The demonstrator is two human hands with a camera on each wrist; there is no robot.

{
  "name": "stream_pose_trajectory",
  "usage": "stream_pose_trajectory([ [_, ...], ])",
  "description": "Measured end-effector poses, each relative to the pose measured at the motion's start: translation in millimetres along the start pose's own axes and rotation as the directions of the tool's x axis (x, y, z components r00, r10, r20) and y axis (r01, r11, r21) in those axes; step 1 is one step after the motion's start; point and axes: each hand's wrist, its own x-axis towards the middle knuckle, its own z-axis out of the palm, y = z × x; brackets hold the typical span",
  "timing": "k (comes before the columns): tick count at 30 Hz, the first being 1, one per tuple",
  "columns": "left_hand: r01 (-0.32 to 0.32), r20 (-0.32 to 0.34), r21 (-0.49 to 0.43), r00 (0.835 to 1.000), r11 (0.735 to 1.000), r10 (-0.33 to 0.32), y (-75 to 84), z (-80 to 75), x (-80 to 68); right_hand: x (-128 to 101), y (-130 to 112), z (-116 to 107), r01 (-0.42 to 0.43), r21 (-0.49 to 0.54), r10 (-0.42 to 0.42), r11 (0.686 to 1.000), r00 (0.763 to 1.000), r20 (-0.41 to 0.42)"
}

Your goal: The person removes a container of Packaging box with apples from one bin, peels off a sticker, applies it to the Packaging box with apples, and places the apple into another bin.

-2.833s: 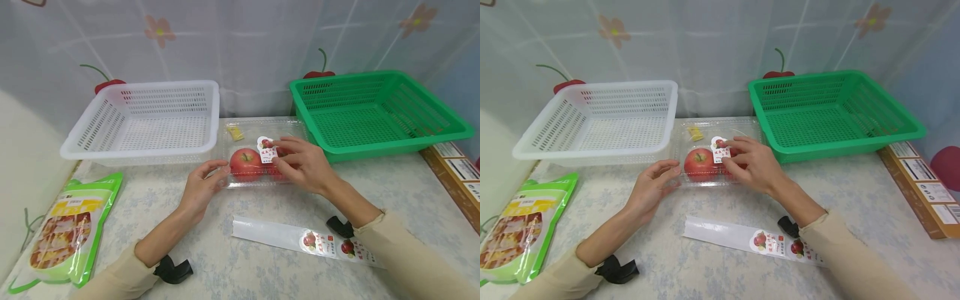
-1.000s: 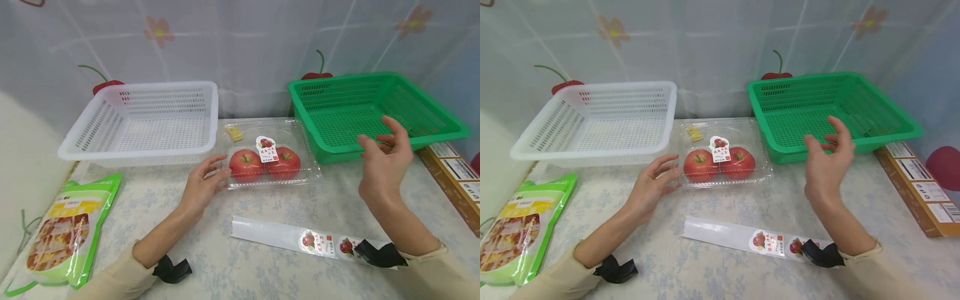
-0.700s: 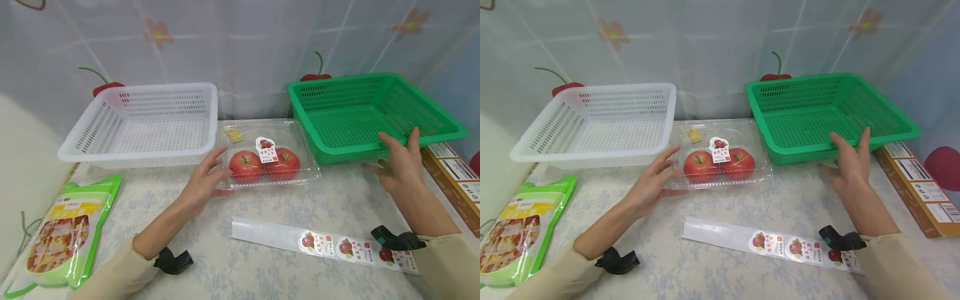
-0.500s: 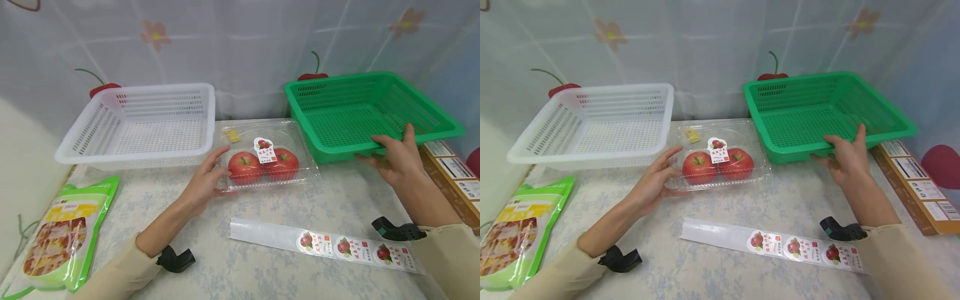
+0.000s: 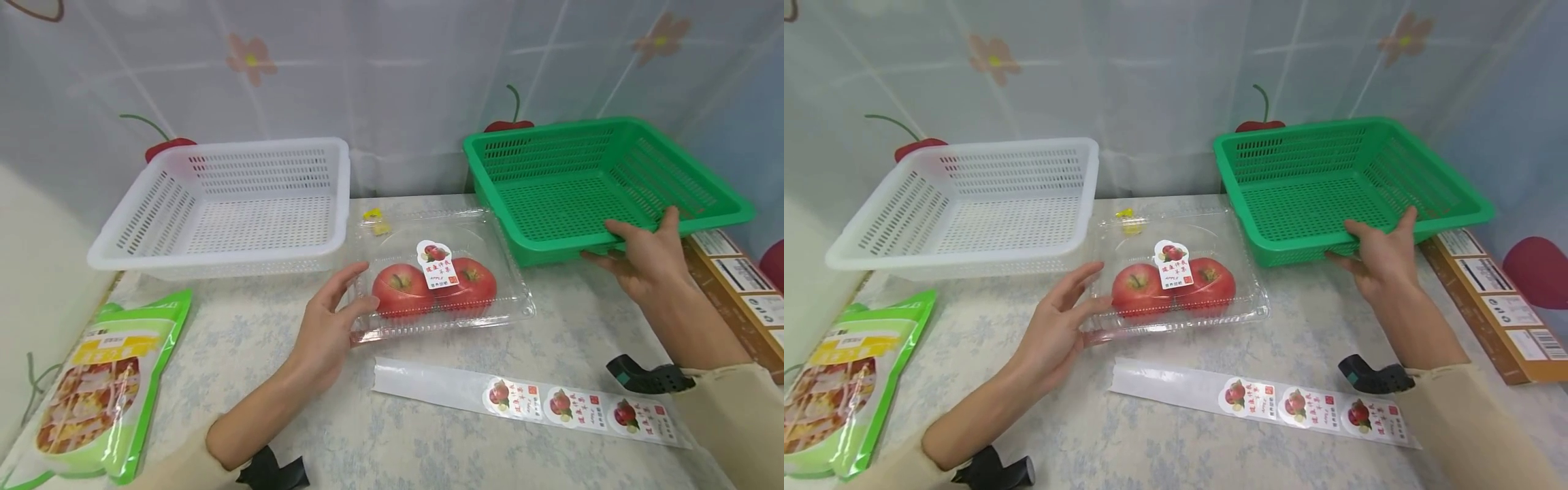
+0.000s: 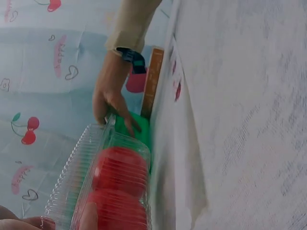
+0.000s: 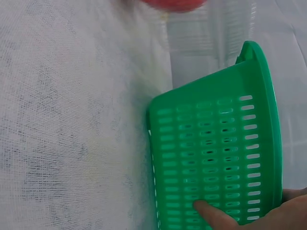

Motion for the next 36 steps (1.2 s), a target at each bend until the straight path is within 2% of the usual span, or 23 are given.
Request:
stream_pose_trajectory([
  [4,0.011,0.011,-0.054,1.000,0.998,-0.010,5.1,2.3,-13.4,1,1,-3,0.001,-0.002,-0.002,1.000,1.000,-0.012],
  [12,0.031,0.009,-0.079,0.999,0.996,-0.031,8.2,0.5,-32.0,-2,3,0,-0.020,-0.023,0.020,1.000,1.000,-0.022],
  [17,0.032,0.005,-0.084,0.999,0.996,-0.031,11.5,-4.2,-41.7,-4,4,1,0.000,-0.044,-0.001,0.999,1.000,-0.024],
  [24,0.023,0.046,-0.119,0.999,0.993,-0.017,20.7,-2.9,-52.0,-5,5,-2,0.011,-0.065,-0.012,0.998,1.000,-0.024],
  [29,-0.037,0.093,-0.191,0.994,0.981,0.055,30.2,3.6,-47.9,-6,3,-5,-0.005,-0.105,0.004,0.994,1.000,-0.010],
  [36,-0.099,0.091,-0.247,0.988,0.964,0.125,47.0,17.3,-22.2,-4,1,-6,-0.038,-0.177,0.046,0.983,0.998,0.040],
])
